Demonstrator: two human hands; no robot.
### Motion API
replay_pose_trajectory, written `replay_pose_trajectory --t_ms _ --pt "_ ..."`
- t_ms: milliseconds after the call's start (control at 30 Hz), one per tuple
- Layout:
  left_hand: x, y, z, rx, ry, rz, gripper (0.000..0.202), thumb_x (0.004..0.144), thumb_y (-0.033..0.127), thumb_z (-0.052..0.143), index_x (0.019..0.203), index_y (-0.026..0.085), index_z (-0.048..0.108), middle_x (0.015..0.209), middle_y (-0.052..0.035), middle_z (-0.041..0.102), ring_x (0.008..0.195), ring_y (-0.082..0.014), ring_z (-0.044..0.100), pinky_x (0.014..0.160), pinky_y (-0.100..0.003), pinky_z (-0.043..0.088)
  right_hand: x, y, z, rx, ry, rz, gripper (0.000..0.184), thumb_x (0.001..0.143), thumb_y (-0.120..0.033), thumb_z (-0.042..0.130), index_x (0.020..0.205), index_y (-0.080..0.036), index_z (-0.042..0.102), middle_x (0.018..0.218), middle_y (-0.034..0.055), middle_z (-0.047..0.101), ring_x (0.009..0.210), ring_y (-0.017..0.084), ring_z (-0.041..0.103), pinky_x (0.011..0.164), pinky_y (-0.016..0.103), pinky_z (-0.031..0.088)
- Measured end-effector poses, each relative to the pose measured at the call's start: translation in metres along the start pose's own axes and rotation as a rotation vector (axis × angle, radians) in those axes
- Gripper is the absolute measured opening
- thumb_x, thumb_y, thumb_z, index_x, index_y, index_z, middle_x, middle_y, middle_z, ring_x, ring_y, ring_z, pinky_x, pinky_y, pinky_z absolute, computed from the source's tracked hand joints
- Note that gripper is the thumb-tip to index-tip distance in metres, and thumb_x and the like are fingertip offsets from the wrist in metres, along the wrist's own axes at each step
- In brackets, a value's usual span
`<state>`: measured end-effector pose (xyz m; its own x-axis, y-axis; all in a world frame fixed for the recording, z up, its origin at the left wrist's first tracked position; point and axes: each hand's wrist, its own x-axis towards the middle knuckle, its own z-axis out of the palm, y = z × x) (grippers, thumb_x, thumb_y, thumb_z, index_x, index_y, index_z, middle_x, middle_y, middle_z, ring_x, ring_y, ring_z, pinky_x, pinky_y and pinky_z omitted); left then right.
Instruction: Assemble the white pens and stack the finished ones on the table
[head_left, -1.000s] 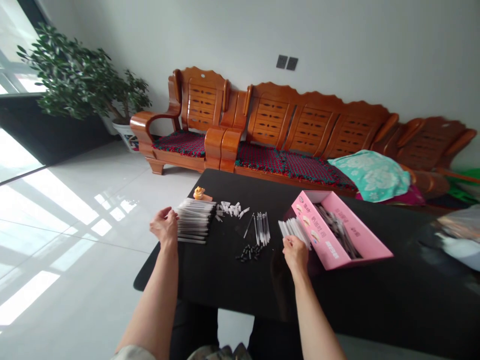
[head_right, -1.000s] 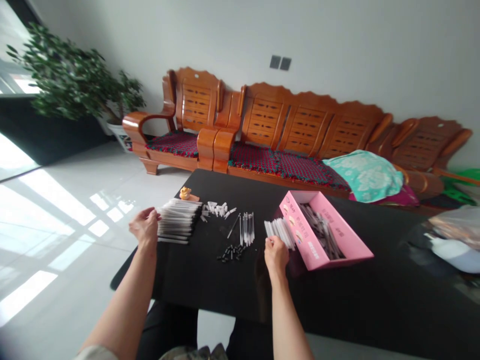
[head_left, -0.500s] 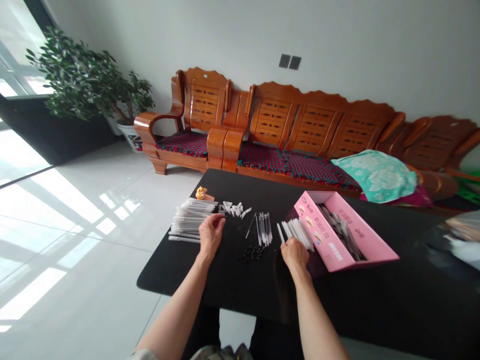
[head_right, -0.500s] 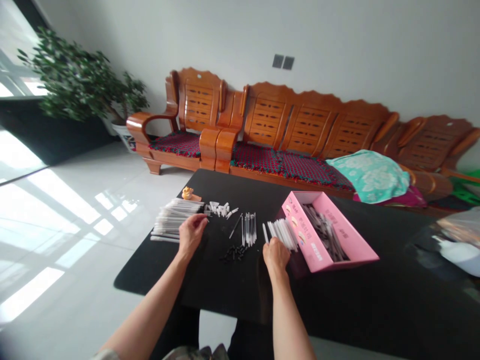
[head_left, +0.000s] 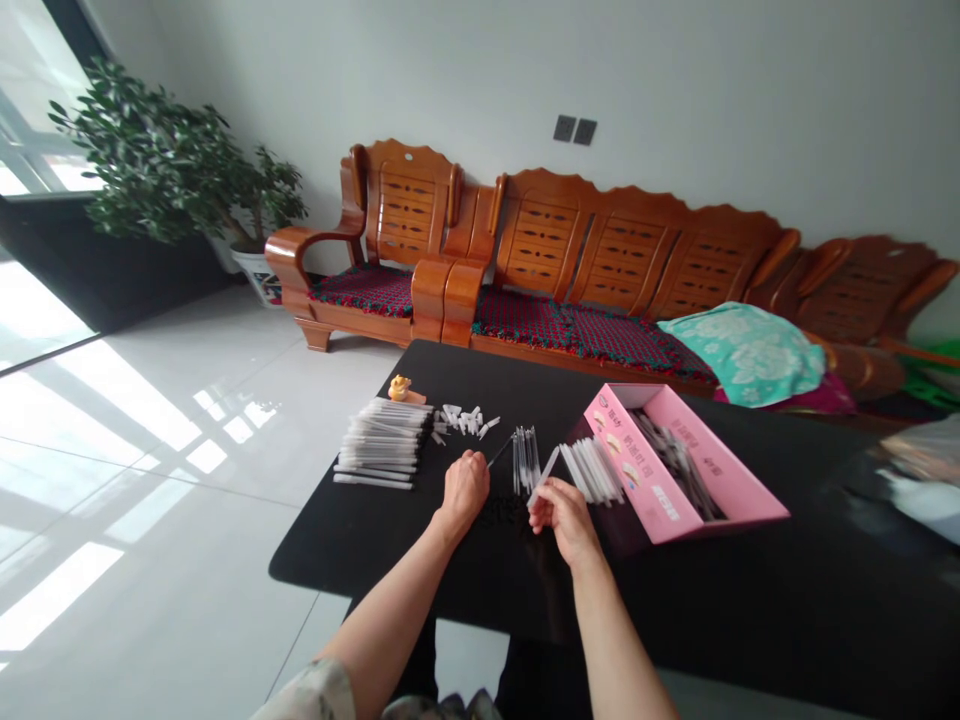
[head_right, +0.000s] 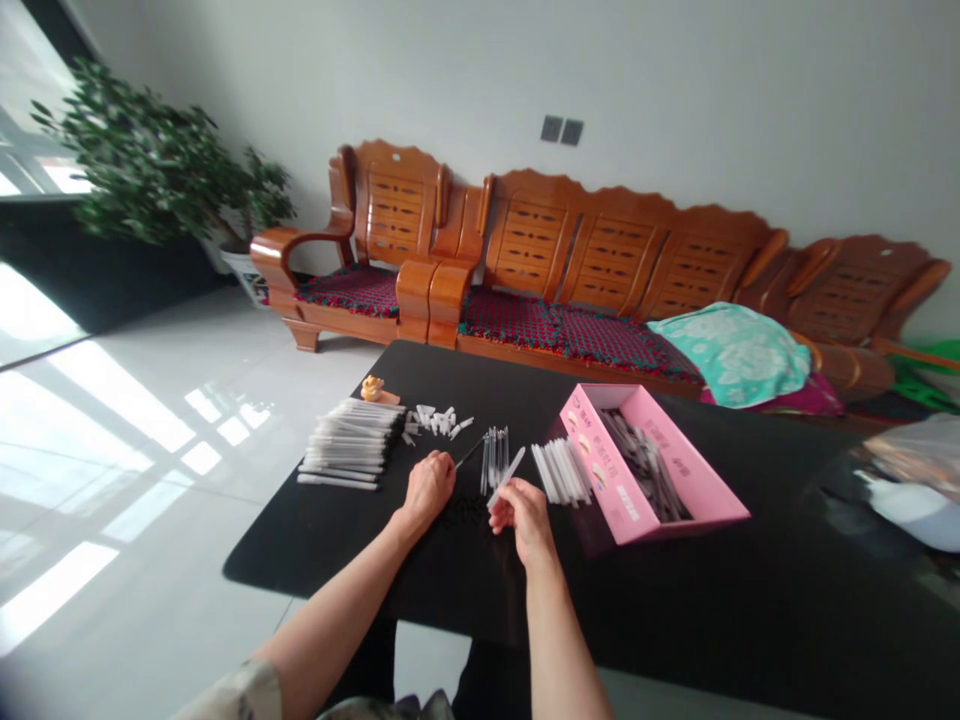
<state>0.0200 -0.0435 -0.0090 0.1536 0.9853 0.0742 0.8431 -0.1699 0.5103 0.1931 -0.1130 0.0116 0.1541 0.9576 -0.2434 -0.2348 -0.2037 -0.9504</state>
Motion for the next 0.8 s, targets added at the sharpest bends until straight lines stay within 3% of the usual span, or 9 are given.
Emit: replay_pose_trajectory --t_ms 133,233,367,567,800 --pt "-0.003 -0.013 -0.011 -0.187 0.099 -0.132 0.016 0.084 0.021 0.053 0.079 0.016 0.067 0.080 -0.0087 0.068 0.075 -0.0190 0.065 0.068 -0.026 0.044 0.000 0.001 -0.002 0.063 0.021 -0.053 0.019 0.069 -0.030 0.069 0.067 -0.014 0.059 0.053 0.0016 0.066 0.041 0.015 0.061 0.036 0.021 0.046" --pt "-0.008 -0.025 -0.023 -0.567 -0.003 -0.167 0.014 0.080 0.026 0.057 0.078 0.016 0.066 0.062 -0.0037 0.065 0.056 -0.0154 0.062 0.056 -0.024 0.044 0.001 -0.002 -0.001 0.122 0.086 -0.108 0.020 0.069 -0.031 0.072 0.068 -0.015 0.060 0.053 0.0018 0.066 0.044 0.016 0.063 0.039 0.023 0.049" --pt "-0.017 -0.032 -0.035 -0.950 -0.151 -0.041 0.021 0.075 0.036 0.064 0.076 0.015 0.063 0.058 -0.0006 0.061 0.048 -0.0119 0.056 0.049 -0.022 0.044 0.004 -0.016 0.004 0.219 0.233 -0.241 0.021 0.068 -0.030 0.075 0.070 -0.015 0.060 0.058 0.0026 0.068 0.051 0.017 0.067 0.047 0.026 0.055" --pt "-0.025 -0.028 -0.044 -0.974 -0.265 0.091 0.021 0.077 0.036 0.064 0.079 0.015 0.062 0.061 0.0008 0.059 0.050 -0.0102 0.056 0.049 -0.020 0.045 0.003 -0.038 0.010 0.251 0.328 -0.383 0.021 0.071 -0.030 0.075 0.074 -0.014 0.062 0.062 0.0042 0.070 0.055 0.018 0.069 0.055 0.032 0.059" --pt "-0.029 -0.022 -0.048 -0.911 -0.295 0.114 0.020 0.078 0.035 0.062 0.079 0.015 0.062 0.062 0.0006 0.057 0.053 -0.0106 0.056 0.049 -0.019 0.045 0.001 -0.038 0.006 0.235 0.348 -0.393 0.021 0.070 -0.030 0.076 0.075 -0.014 0.062 0.063 0.0050 0.071 0.056 0.019 0.069 0.056 0.033 0.060"
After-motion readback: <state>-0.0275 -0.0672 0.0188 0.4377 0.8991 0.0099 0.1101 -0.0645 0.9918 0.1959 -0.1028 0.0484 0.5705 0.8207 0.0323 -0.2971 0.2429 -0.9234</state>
